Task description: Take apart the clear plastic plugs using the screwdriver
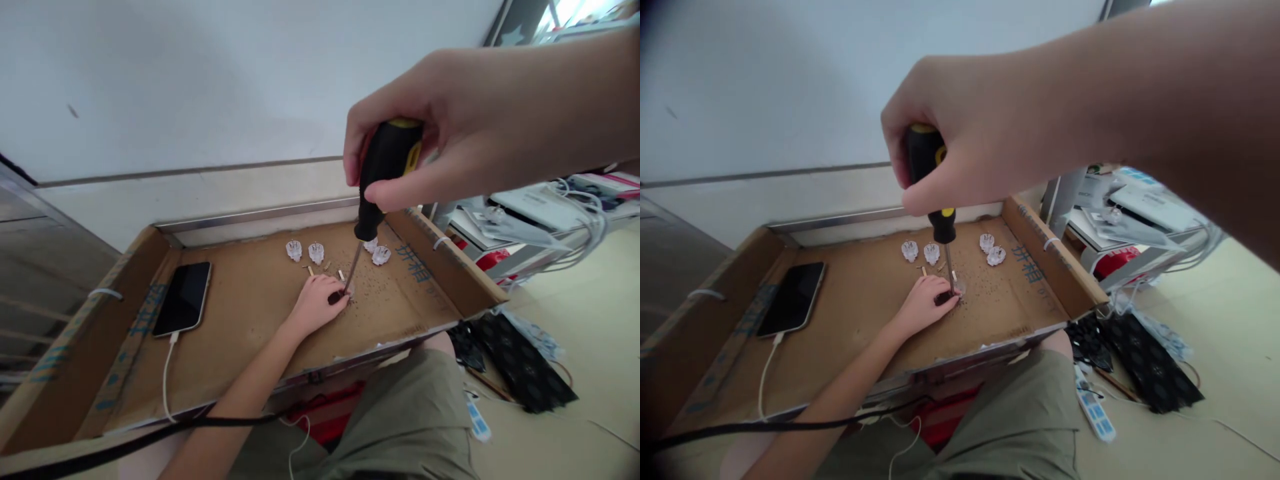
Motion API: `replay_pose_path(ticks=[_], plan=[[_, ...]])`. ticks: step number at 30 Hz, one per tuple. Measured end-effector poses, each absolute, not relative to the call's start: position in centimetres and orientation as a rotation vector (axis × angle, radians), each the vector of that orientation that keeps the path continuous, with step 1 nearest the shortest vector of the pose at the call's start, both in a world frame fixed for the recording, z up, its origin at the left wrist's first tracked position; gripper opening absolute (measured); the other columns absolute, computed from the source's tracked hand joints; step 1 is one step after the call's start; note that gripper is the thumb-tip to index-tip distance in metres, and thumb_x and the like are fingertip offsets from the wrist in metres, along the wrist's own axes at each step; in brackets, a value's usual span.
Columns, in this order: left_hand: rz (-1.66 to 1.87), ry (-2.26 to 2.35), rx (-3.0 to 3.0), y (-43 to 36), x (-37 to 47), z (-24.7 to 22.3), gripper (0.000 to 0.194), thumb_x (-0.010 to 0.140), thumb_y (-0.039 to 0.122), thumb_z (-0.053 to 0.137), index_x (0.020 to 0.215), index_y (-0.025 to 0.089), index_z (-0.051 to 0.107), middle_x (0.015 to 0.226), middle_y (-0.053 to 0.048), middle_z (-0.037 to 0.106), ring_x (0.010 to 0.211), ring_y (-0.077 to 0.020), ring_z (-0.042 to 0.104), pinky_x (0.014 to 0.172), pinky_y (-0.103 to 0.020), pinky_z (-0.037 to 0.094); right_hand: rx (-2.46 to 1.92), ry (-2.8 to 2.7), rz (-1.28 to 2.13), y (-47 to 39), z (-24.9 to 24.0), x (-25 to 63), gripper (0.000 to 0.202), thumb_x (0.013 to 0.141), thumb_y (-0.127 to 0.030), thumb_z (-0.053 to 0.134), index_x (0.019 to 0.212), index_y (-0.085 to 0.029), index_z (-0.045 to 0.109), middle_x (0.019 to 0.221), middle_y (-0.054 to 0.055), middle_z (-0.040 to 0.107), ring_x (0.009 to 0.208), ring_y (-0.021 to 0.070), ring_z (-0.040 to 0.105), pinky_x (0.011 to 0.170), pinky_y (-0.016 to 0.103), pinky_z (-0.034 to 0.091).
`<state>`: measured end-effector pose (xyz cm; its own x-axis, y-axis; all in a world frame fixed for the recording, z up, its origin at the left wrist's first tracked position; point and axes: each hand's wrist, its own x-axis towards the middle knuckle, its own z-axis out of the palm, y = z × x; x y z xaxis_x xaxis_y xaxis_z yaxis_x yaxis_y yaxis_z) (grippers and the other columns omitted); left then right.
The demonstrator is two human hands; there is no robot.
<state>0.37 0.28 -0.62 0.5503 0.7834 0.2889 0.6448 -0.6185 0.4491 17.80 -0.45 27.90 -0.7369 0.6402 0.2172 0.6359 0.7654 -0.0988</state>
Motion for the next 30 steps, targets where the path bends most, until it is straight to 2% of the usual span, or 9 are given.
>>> replay_pose_path(ticks=[5, 9, 11, 16, 18, 21, 24, 25, 30], plan=[[0.676, 1.182, 2.498, 0.2, 0.4, -0.5, 0.012, 0.084, 0.028, 0.055, 0.082, 0.022, 0.065, 0.09, 0.001, 0.067, 0.089, -0.0174, 0.057, 0.085, -0.033, 0.035, -1.243, -2.627, -0.208, -0.1, 28.0, 16.5, 0.035, 0.073, -0.054, 0.058, 0.069, -0.019, 0.064, 0.037, -0.01, 0.042, 0.025, -0.0008, 0.026, 0.028, 0.016, 0.015], [0.689, 1.178, 2.506, 0.3, 0.5, -0.5, 0.014, 0.084, 0.029, 0.053, 0.081, 0.021, 0.065, 0.087, -0.001, 0.067, 0.087, -0.0182, 0.057, 0.083, -0.034, 0.038, -1.301, -2.665, -0.068, -0.5, 28.1, 15.7, 0.012, 0.073, -0.03, 0.064, 0.08, -0.021, 0.067, 0.044, -0.01, 0.051, 0.025, 0.0022, 0.036, 0.026, 0.016, 0.021], [0.705, 1.163, 2.516, 0.3, 0.6, -0.6, 0.015, 0.084, 0.029, 0.053, 0.08, 0.021, 0.064, 0.085, -0.001, 0.067, 0.085, -0.0183, 0.056, 0.081, -0.033, 0.039, -1.32, -2.67, 0.009, -0.8, 28.4, 15.6, 0.014, 0.07, -0.025, 0.065, 0.084, -0.022, 0.067, 0.05, -0.01, 0.055, 0.028, 0.0029, 0.042, 0.025, 0.016, 0.025], [0.727, 1.127, 2.542, 0.4, 0.6, -0.6, 0.015, 0.084, 0.027, 0.053, 0.078, 0.02, 0.063, 0.082, -0.002, 0.066, 0.082, -0.0178, 0.056, 0.081, -0.031, 0.041, -1.249, -2.699, 0.081, -0.9, 28.5, 16.1, 0.018, 0.065, -0.025, 0.069, 0.083, -0.024, 0.067, 0.05, -0.012, 0.055, 0.027, 0.0011, 0.038, 0.023, 0.014, 0.023], [0.726, 1.123, 2.544, 0.4, 0.6, -0.6, 0.014, 0.084, 0.027, 0.053, 0.078, 0.02, 0.064, 0.082, -0.002, 0.066, 0.082, -0.0178, 0.056, 0.08, -0.031, 0.041, -1.171, -2.72, 0.078, -0.9, 28.1, 16.3, 0.016, 0.069, -0.034, 0.066, 0.078, -0.021, 0.067, 0.044, -0.011, 0.049, 0.025, 0.0012, 0.034, 0.023, 0.015, 0.021], [0.733, 1.132, 2.545, 0.4, 0.6, -0.6, 0.013, 0.084, 0.026, 0.053, 0.08, 0.02, 0.064, 0.083, -0.002, 0.066, 0.083, -0.0177, 0.056, 0.081, -0.031, 0.041, -1.132, -2.622, -0.046, -1.0, 27.5, 16.5, 0.031, 0.08, -0.046, 0.052, 0.072, -0.019, 0.065, 0.037, -0.009, 0.036, 0.025, -0.0023, 0.023, 0.025, 0.011, 0.015], [0.736, 1.147, 2.545, 0.4, 0.6, -0.6, 0.013, 0.083, 0.026, 0.054, 0.08, 0.02, 0.064, 0.082, -0.001, 0.066, 0.083, -0.0176, 0.056, 0.081, -0.032, 0.041, -1.123, -2.576, -0.053, -1.2, 27.4, 16.9, 0.017, 0.082, -0.032, 0.051, 0.093, -0.026, 0.062, 0.06, -0.01, 0.054, 0.029, -0.0048, 0.028, 0.026, 0.01, 0.019], [0.736, 1.151, 2.544, 0.3, 0.6, -0.7, 0.013, 0.083, 0.026, 0.054, 0.079, 0.02, 0.064, 0.082, -0.001, 0.066, 0.082, -0.0177, 0.056, 0.081, -0.032, 0.041, -1.14, -2.596, -0.008, -1.2, 27.4, 17.0, 0.022, 0.079, -0.031, 0.053, 0.1, -0.03, 0.059, 0.071, -0.011, 0.058, 0.03, -0.0041, 0.032, 0.026, 0.012, 0.022], [0.757, 1.153, 2.541, 0.3, 0.7, -0.8, 0.014, 0.083, 0.026, 0.053, 0.078, 0.02, 0.064, 0.081, -0.002, 0.066, 0.081, -0.0179, 0.056, 0.081, -0.033, 0.041, -1.138, -2.606, -0.123, -1.3, 27.1, 17.4, 0.057, 0.069, -0.056, 0.061, 0.116, -0.032, 0.041, 0.096, -0.006, 0.06, 0.039, 0.0008, 0.04, 0.031, 0.02, 0.03]])
